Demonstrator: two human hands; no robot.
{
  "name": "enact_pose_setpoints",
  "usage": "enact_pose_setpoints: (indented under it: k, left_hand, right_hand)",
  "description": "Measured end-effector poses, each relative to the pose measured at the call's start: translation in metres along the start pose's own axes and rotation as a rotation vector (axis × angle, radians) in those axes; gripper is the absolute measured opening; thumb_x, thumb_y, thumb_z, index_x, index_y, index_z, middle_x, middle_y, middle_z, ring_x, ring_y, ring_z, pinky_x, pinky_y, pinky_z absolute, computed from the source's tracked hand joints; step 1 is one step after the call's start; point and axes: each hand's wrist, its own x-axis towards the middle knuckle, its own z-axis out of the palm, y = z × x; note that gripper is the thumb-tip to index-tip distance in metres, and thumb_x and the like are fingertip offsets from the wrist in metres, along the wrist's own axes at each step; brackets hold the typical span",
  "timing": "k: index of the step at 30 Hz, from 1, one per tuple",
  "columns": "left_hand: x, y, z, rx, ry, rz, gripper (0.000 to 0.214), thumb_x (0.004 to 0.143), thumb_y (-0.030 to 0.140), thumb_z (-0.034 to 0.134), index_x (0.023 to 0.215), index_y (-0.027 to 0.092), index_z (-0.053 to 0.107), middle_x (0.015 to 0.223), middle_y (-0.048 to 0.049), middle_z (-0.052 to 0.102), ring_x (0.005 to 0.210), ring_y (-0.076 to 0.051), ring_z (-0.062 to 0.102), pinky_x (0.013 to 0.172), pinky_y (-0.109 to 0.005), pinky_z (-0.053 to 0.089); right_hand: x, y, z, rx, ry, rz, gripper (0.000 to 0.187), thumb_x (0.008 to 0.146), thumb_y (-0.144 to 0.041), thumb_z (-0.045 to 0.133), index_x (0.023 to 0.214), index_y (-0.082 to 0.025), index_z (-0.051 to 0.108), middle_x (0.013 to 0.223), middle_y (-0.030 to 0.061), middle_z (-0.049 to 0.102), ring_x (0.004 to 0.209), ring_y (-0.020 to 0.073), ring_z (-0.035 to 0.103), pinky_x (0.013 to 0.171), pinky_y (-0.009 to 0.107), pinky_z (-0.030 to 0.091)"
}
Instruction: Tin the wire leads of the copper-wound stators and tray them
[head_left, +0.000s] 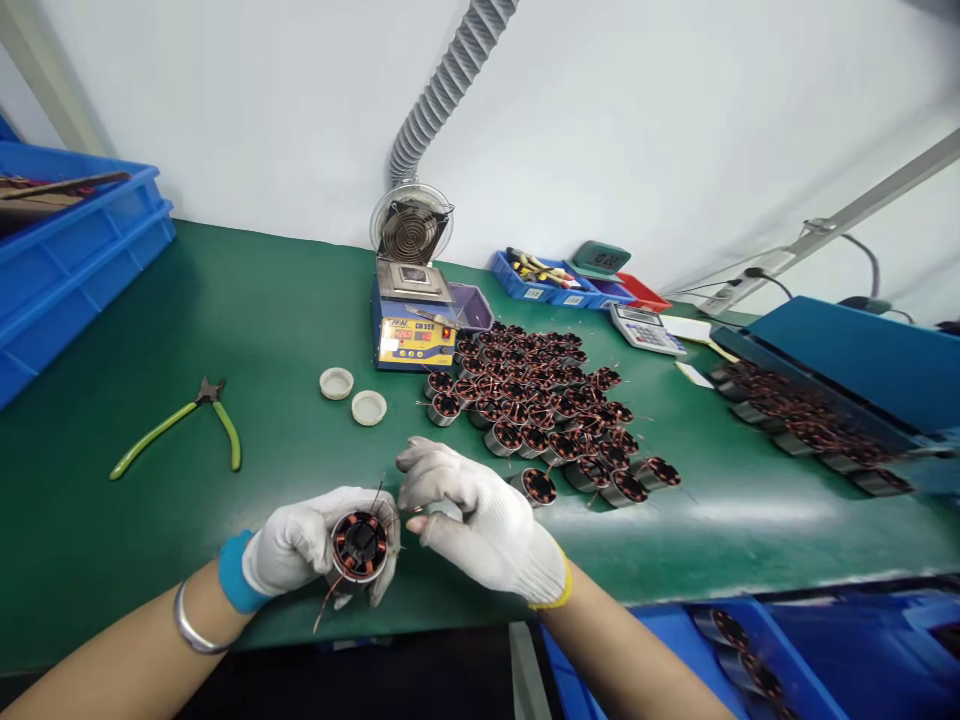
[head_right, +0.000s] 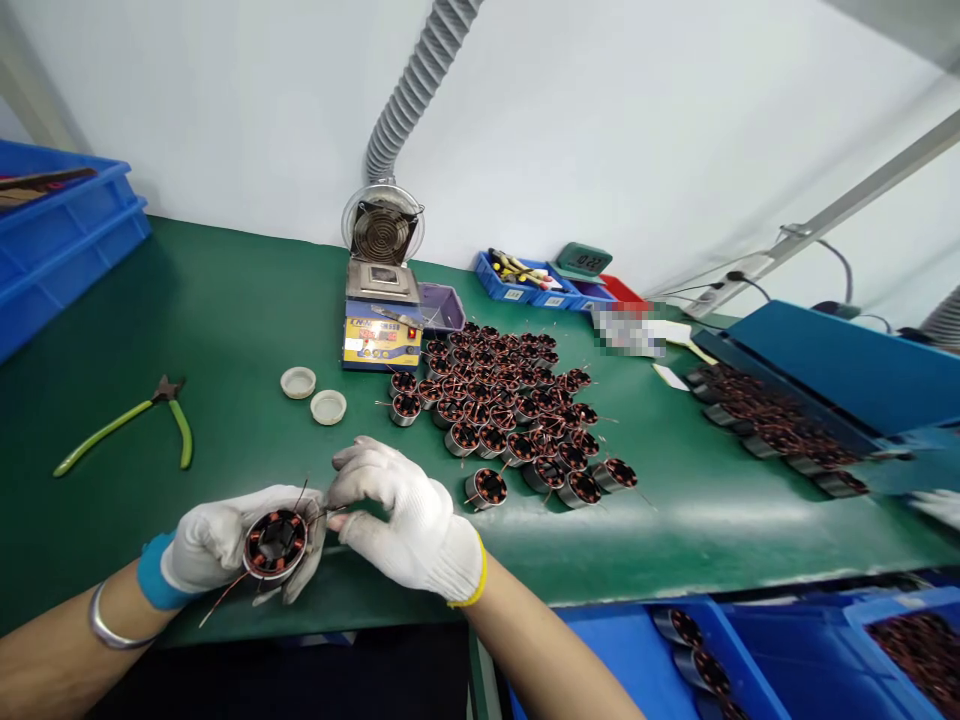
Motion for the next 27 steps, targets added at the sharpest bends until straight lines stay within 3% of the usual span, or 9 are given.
enact_pose_setpoints:
  k: [3,6,9,16,21,24,25,27]
  left_hand:
    - [0.001,0.001,0.0,-0.019,-0.014,0.003,0.052,0.045,0.017,0.056,0.096,0.008,0.062,0.075,-0.0131,0.071,0.049,-0.015,0.055,0.037,-0.019,0.038]
    - [0.002,0.001,0.0,-0.021,-0.039,0.013,0.054,0.046,0.017,0.057,0.099,0.008,0.062,0.075,-0.0123,0.07,0.048,-0.015,0.054,0.037,-0.019,0.037]
    - [0.002,0.001,0.0,-0.015,-0.046,0.037,0.053,0.048,0.018,0.058,0.1,0.008,0.063,0.075,-0.0118,0.07,0.047,-0.015,0.053,0.035,-0.019,0.036]
    - [-0.005,-0.007,-0.006,-0.014,0.049,0.056,0.059,0.052,0.015,0.061,0.111,0.013,0.062,0.081,-0.01,0.071,0.058,-0.02,0.061,0.042,-0.022,0.039]
    - [-0.003,-0.006,0.0,-0.043,0.133,0.087,0.058,0.05,0.01,0.066,0.109,0.016,0.068,0.09,-0.0072,0.073,0.073,-0.021,0.066,0.066,-0.029,0.051]
    - [0.002,0.003,0.004,-0.229,0.305,0.222,0.029,0.058,0.022,0.073,0.085,0.013,0.072,0.09,-0.0065,0.072,0.088,-0.02,0.066,0.083,-0.029,0.052]
    - [0.005,0.004,0.003,-0.254,0.375,0.258,0.02,0.063,0.029,0.074,0.075,0.014,0.07,0.083,-0.0052,0.071,0.084,-0.018,0.066,0.082,-0.027,0.052]
    - [0.009,0.004,0.001,-0.199,0.476,0.259,0.03,0.076,0.043,0.068,0.064,0.015,0.065,0.068,-0.0024,0.066,0.067,-0.015,0.064,0.066,-0.023,0.053]
  right_hand:
    - [-0.005,0.008,0.016,0.238,0.092,0.143,0.009,0.083,-0.029,0.07,0.087,-0.022,0.068,0.087,0.0041,0.069,0.107,0.0218,0.063,0.103,0.042,0.047]
    - [-0.007,0.012,0.03,0.363,0.203,0.147,0.012,0.086,-0.034,0.067,0.079,-0.024,0.068,0.08,0.0021,0.068,0.091,0.019,0.065,0.104,0.042,0.045]
    - [-0.006,0.01,0.038,0.398,0.281,0.12,0.019,0.088,-0.035,0.064,0.073,-0.024,0.066,0.074,0.0005,0.067,0.078,0.0163,0.063,0.105,0.044,0.043]
    - [0.0,0.006,0.037,0.37,0.289,0.158,0.02,0.084,-0.031,0.063,0.066,-0.022,0.061,0.068,0.0019,0.064,0.086,0.02,0.065,0.104,0.044,0.044]
    - [0.007,-0.004,0.025,0.128,0.229,0.174,0.017,0.084,-0.019,0.057,0.068,-0.022,0.056,0.067,0.0008,0.061,0.09,0.0196,0.064,0.107,0.045,0.04]
    - [0.016,-0.02,0.014,-0.132,0.175,0.043,0.012,0.083,-0.014,0.056,0.074,-0.021,0.055,0.077,0.0022,0.063,0.102,0.0202,0.062,0.115,0.05,0.031]
    - [0.02,-0.027,0.011,-0.193,0.146,-0.011,0.01,0.082,-0.013,0.057,0.076,-0.021,0.056,0.08,0.0028,0.064,0.105,0.0203,0.061,0.116,0.051,0.029]
    - [0.029,-0.038,0.004,-0.261,0.083,-0.093,0.009,0.081,-0.012,0.057,0.08,-0.021,0.057,0.085,0.0037,0.064,0.109,0.0203,0.06,0.117,0.052,0.028]
